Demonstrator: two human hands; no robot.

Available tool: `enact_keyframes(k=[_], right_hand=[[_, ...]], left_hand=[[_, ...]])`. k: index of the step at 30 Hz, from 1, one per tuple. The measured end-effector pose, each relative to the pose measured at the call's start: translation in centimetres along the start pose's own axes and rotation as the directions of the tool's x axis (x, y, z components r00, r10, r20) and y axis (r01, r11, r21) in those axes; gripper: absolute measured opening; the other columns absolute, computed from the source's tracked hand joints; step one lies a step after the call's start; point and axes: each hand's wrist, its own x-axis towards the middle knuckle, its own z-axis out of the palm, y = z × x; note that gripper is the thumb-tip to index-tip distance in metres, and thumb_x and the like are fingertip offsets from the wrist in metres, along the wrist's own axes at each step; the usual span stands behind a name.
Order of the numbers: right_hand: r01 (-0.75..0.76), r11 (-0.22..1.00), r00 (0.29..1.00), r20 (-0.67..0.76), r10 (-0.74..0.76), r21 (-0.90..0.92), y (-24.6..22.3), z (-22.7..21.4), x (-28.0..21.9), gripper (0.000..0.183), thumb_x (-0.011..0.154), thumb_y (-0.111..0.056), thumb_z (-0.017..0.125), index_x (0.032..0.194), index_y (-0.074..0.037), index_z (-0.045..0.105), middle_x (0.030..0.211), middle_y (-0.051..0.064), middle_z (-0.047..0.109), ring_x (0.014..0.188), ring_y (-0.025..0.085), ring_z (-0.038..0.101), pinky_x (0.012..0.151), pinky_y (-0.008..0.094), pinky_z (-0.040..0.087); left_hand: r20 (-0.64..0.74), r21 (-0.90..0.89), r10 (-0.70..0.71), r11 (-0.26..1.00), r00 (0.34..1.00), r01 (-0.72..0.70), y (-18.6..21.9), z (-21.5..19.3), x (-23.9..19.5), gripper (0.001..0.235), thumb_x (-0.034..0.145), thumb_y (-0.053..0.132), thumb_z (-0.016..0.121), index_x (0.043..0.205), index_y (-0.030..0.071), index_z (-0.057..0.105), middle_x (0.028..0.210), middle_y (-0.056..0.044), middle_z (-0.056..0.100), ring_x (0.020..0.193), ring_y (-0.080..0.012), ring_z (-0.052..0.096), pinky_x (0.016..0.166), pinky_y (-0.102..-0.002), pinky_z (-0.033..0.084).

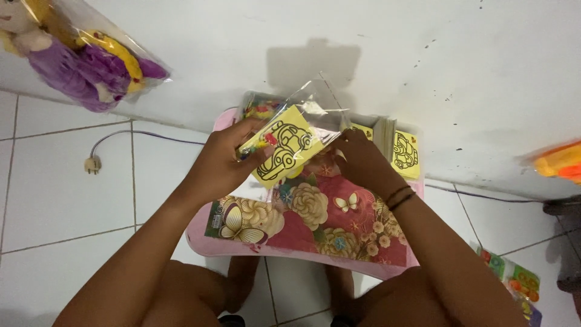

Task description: The person places yellow cards with a vehicle drawing into small clear plastic bags. They seal the bags and place them on the floor. The person repeats this process with multiple cards and bags.

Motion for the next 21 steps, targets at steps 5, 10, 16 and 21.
enact_keyframes(k=[5,10,16,21], right_hand=[[-0.013,0.893,1.000,0.010,0.019,-0.450,3.0,4.1,2.6,0.026,0.094,-0.034,0.061,0.106,-0.016,0.076,0.126,0.009,0.067,0.115,0.033,0.059,0.090,0.055,0.057],[-0.080,0.920,0.979,0.146,0.146,-0.383,-5.5,-2.6,1.0,0.035,0.094,-0.021,0.058,0.117,0.000,0.074,0.130,0.020,0.069,0.121,0.039,0.062,0.097,0.059,0.054],[-0.119,0.941,0.987,0.069,0.148,-0.318,-1.9,1.5,2.1,0.049,0.095,-0.024,0.052,0.142,-0.011,0.053,0.119,0.022,0.064,0.111,0.044,0.067,0.091,0.056,0.056],[-0.029,0.899,1.000,-0.006,0.030,-0.438,0.7,3.8,2.2,0.049,0.093,-0.025,0.053,0.141,-0.024,0.056,0.124,0.012,0.062,0.110,0.038,0.068,0.083,0.054,0.061]], left_hand=[[0.003,-0.025,-0.017,1.000,1.000,0.017,-0.1,-0.7,-0.6,0.035,0.096,0.007,0.062,0.130,0.000,0.062,0.112,-0.026,0.074,0.102,-0.0352,0.071,0.090,-0.049,0.054],[0.002,-0.034,0.009,0.999,1.000,-0.009,0.0,-1.2,-1.1,0.034,0.096,0.008,0.063,0.129,0.001,0.063,0.113,-0.026,0.075,0.104,-0.0383,0.072,0.090,-0.051,0.055],[0.028,-0.023,0.019,1.000,0.999,-0.018,-0.2,-1.2,-1.3,0.037,0.097,0.007,0.061,0.133,0.001,0.062,0.119,-0.027,0.072,0.110,-0.0422,0.069,0.094,-0.053,0.053],[0.046,0.010,-0.001,1.000,0.999,0.000,0.5,-1.2,-1.5,0.040,0.096,0.006,0.061,0.135,0.000,0.060,0.125,-0.027,0.070,0.115,-0.0472,0.066,0.097,-0.056,0.050]])
